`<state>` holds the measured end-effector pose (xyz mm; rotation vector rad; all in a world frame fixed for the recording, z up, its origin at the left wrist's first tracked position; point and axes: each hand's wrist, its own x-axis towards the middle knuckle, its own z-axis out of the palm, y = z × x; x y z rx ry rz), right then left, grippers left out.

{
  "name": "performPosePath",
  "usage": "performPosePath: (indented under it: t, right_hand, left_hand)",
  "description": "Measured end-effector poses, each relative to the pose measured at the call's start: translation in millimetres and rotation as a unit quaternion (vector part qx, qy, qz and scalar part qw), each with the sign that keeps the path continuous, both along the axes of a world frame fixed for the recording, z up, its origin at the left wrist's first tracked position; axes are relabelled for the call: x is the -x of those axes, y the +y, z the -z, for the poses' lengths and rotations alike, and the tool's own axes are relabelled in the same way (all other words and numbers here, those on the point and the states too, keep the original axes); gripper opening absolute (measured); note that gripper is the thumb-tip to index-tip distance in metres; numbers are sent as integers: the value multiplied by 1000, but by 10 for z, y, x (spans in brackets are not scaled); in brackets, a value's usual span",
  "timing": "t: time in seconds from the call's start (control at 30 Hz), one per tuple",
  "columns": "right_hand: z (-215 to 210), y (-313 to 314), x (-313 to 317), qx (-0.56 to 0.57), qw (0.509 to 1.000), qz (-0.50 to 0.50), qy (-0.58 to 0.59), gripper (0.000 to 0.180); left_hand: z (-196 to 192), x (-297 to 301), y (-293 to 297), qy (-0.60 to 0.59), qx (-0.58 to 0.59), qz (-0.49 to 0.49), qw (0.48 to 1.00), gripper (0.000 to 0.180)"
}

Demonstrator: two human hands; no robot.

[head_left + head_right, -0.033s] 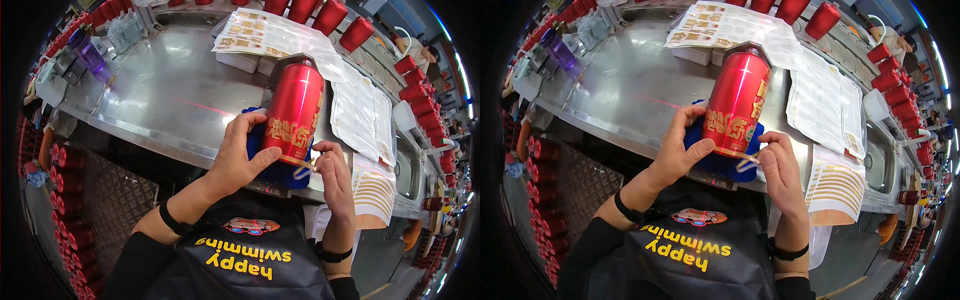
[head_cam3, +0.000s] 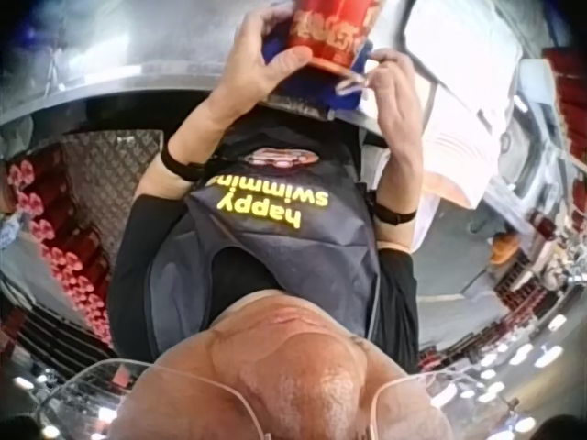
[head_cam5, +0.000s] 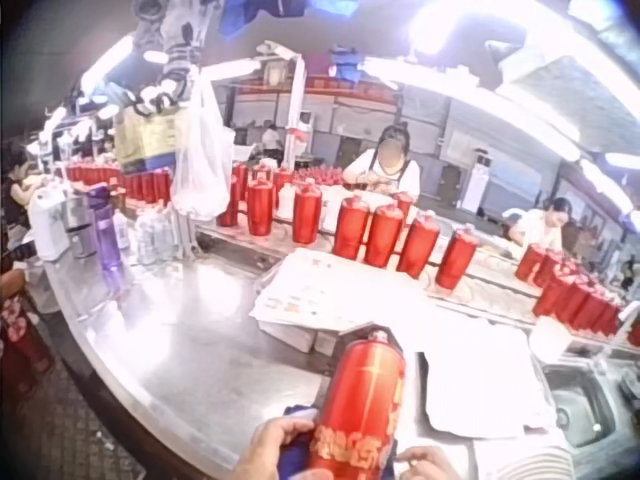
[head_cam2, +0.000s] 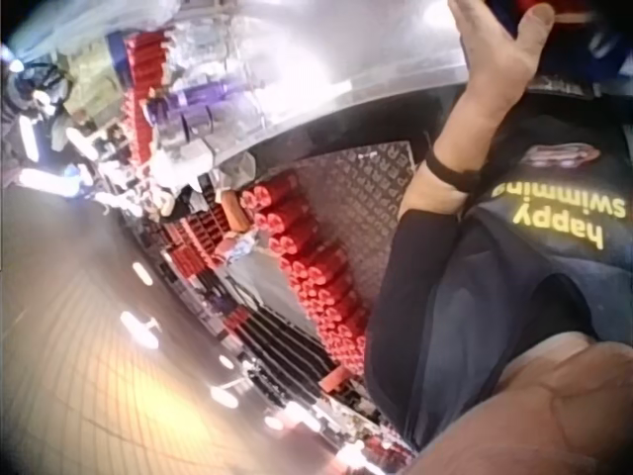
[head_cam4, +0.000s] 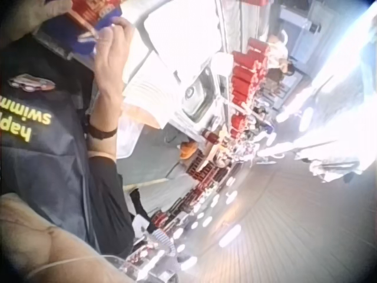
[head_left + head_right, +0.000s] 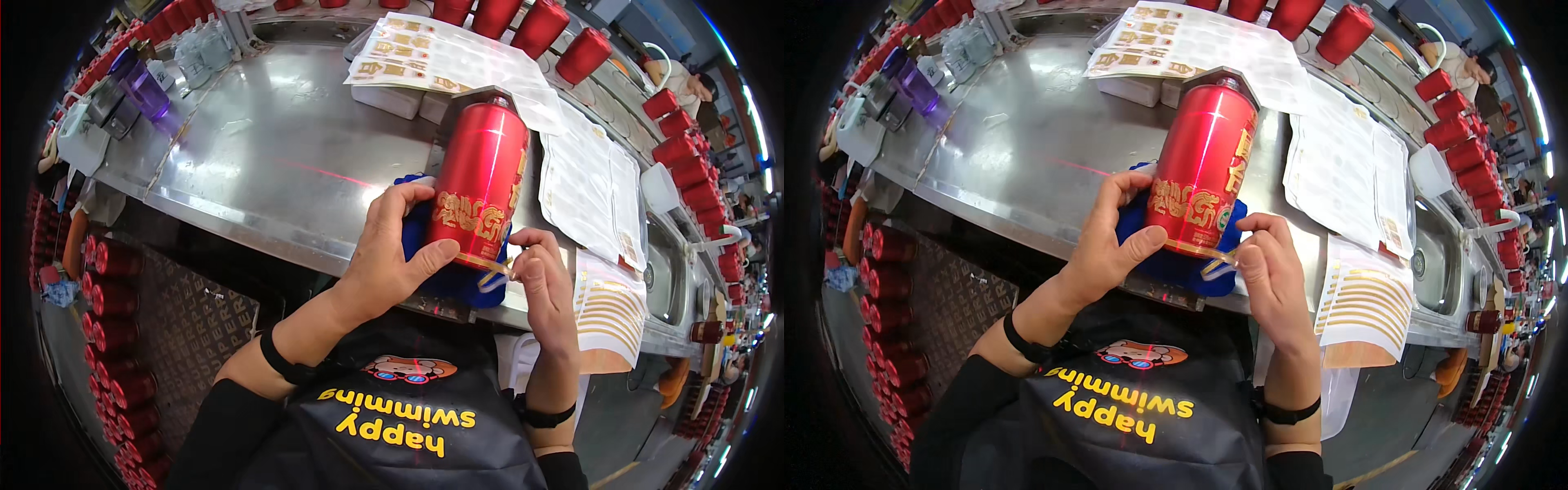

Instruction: Applying labels and cleaning red liquor bottles on a production line.

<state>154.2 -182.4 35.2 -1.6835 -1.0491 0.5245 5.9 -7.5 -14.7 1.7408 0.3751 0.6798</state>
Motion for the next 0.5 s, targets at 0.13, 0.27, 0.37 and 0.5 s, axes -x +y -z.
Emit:
performPosePath:
  t: [0.13, 0.27, 0.37, 0.5]
  right_hand:
    - [11, 96, 50, 40, 998, 22, -47, 33]
    - [39, 188, 78, 12, 996, 25, -84, 36]
    - [46, 205, 80, 13, 997, 23, -66, 35]
    - [35, 201, 68, 27, 998, 19, -44, 36]
  left_hand:
    - [-4, -7, -6, -5, 14, 2, 1000, 67]
    - [24, -3, 3, -3, 11, 4, 1000, 66]
    - [48, 13, 44, -18, 27, 14, 999, 63]
    - [52, 18, 34, -119, 193, 48, 973, 56]
